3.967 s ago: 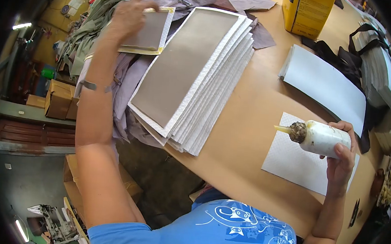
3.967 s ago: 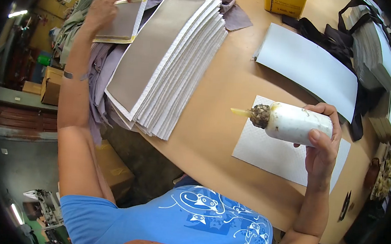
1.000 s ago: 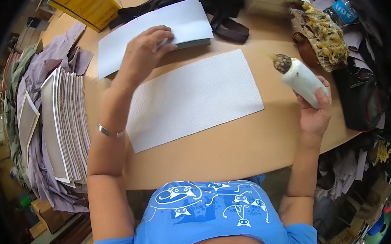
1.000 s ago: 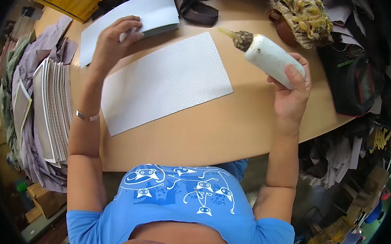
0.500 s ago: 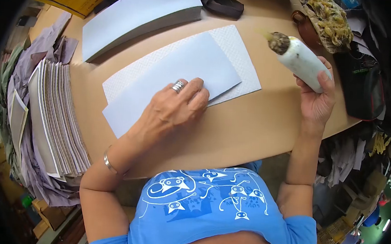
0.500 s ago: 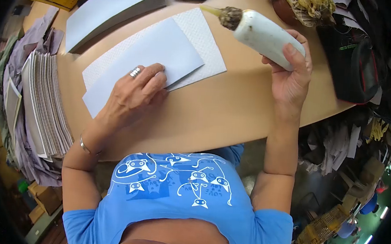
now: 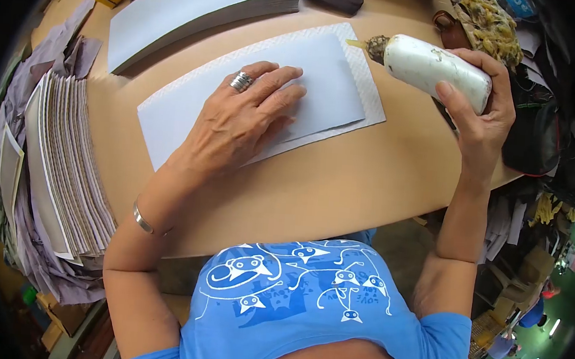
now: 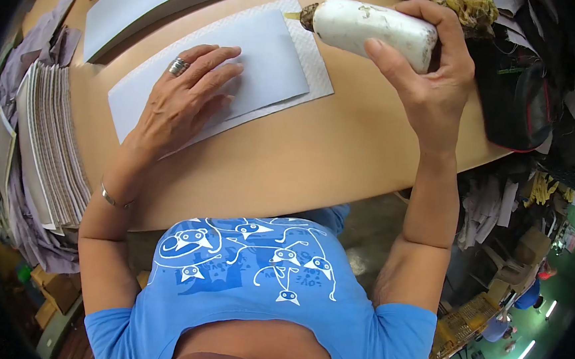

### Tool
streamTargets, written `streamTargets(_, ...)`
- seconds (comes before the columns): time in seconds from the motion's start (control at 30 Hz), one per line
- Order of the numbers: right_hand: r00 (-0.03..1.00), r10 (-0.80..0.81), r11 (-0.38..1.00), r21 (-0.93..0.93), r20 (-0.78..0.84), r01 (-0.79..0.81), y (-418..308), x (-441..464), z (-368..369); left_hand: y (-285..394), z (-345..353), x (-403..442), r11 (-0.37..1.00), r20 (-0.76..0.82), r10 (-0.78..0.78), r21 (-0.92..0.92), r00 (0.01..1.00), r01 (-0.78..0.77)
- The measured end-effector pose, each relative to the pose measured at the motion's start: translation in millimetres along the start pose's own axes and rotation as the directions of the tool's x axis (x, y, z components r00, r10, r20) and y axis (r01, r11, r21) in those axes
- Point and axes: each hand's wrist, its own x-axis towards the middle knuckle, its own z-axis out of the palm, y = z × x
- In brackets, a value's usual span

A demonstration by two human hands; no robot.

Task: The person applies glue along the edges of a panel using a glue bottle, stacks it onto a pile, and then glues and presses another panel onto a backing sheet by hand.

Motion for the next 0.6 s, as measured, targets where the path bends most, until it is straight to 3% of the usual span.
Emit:
streamTargets(0.03,1.0,0.001,1.0,-0.027,0.016,0.0,-2.4,2.1,2.2,-1.3,5.4,-2.3,1.0,0.06,-0.031,0.008,0.998,0.03)
streamTargets(0.6,0.983,-0.088,0.984,-0.138,0.161,0.111,1.7,14.2,15.7,0.4,9.9,-2.6,0.998,0.059,-0.051,0.047,0.997,0.048)
